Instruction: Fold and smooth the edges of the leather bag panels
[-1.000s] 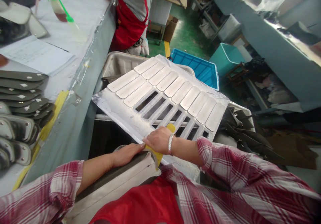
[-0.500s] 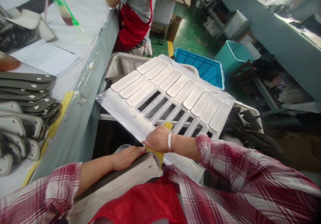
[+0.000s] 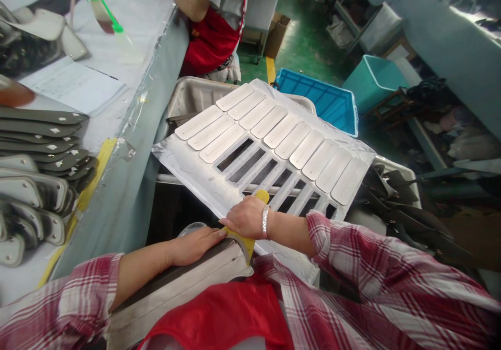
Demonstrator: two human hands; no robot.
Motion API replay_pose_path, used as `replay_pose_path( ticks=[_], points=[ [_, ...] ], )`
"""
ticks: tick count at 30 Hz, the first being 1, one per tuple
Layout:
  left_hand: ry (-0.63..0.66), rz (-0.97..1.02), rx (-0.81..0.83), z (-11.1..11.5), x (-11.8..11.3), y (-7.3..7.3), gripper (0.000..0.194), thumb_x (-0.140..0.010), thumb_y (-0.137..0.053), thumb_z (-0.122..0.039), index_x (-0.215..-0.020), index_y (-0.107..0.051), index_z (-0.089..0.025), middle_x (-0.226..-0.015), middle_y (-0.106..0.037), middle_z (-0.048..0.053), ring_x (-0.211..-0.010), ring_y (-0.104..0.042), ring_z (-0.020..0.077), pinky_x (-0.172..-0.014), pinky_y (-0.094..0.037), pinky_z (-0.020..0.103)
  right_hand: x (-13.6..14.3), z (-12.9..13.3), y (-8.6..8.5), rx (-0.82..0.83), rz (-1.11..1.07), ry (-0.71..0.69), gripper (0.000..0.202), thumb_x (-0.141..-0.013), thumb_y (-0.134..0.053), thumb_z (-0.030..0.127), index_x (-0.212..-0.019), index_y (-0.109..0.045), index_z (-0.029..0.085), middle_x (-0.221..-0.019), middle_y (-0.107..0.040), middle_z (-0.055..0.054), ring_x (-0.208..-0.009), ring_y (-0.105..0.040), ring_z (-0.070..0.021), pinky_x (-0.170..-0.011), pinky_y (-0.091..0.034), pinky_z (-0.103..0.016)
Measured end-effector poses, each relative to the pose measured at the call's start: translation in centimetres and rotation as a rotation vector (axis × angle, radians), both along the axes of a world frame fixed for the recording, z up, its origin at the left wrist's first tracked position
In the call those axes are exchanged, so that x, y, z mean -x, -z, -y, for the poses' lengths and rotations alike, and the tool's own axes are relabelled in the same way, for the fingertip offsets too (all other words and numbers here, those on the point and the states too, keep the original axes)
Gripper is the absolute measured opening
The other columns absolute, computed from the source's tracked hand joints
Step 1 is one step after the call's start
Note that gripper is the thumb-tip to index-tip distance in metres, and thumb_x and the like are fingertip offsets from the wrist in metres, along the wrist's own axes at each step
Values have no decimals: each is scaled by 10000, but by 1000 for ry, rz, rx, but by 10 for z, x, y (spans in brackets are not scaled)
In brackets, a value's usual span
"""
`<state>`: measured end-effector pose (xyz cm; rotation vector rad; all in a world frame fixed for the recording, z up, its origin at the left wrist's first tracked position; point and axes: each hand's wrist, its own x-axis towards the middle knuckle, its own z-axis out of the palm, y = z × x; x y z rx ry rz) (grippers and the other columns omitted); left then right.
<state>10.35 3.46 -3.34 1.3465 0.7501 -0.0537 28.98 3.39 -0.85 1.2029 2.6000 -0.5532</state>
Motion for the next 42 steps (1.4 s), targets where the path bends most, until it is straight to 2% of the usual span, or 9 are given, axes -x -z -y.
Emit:
replay_pose_path(
  ticks=[6, 16, 22, 26, 31, 38, 42],
  points=[
    [-17, 20, 42, 1, 2, -2, 308, -864, -420, -406, -863, -666, -222, -849, -659, -1, -821, -540, 220, -834, -347, 275, 1, -1, -3, -15, -13, -31, 520, -943, -202, 404, -826, -656, 177, -872, -683, -48, -816, -621, -187, -638, -364, -289],
    [-26, 38, 86, 2, 8, -6, 287, -852, -450, -380, -921, -664, -203, -877, -661, 17, -909, -542, 248, -940, -307, 307, 9, -5, 4, 18, -39, -96, 525, -937, -198, 420, -842, -658, 185, -877, -683, -46, -814, -620, -188, -657, -377, -294],
    [1, 18, -1, 1, 15, -3, 338, -834, -475, -433, -1015, -652, -208, -989, -657, 22, -959, -559, 242, -966, -315, 301, 15, -4, 3, 11, -13, -65, 567, -934, -159, 455, -852, -657, 196, -892, -681, -52, -824, -618, -184, -681, -392, -291],
    [-43, 39, 7, 0, 20, -2, 347, -816, -502, -451, -1033, -644, -220, -1078, -641, 5, -1073, -522, 238, -1014, -282, 293, 22, -6, 1, 25, 16, -58, 575, -926, -161, 486, -860, -656, 200, -909, -681, -49, -849, -618, -189, -708, -406, -285],
    [-65, -39, 39, -1, 33, -10, 358, -820, -506, -431, -1076, -629, -213, -1177, -597, -2, -1143, -472, 241, -1052, -210, 286, 37, -12, 4, 15, -10, -71, 592, -922, -149, 490, -854, -657, 192, -909, -681, -55, -871, -619, -210, -691, -431, -305],
    [36, -234, -105, 4, 50, -21, 529, -839, -374, -552, -1095, -612, -156, -1133, -616, 52, -1081, -518, 247, -1005, -295, 302, 54, -15, -2, 21, -35, -92, 507, -921, -213, 479, -916, -654, 229, -992, -672, -20, -930, -612, -199, -749, -455, -330],
    [130, -340, -185, 12, 55, -38, 623, -847, -269, -598, -1150, -568, -143, -1161, -603, 49, -1091, -519, 240, -997, -317, 300, 71, -15, 0, -39, -51, -176, 483, -924, -233, 462, -938, -654, 226, -1001, -670, -18, -959, -603, -196, -778, -458, -339]
  ],
)
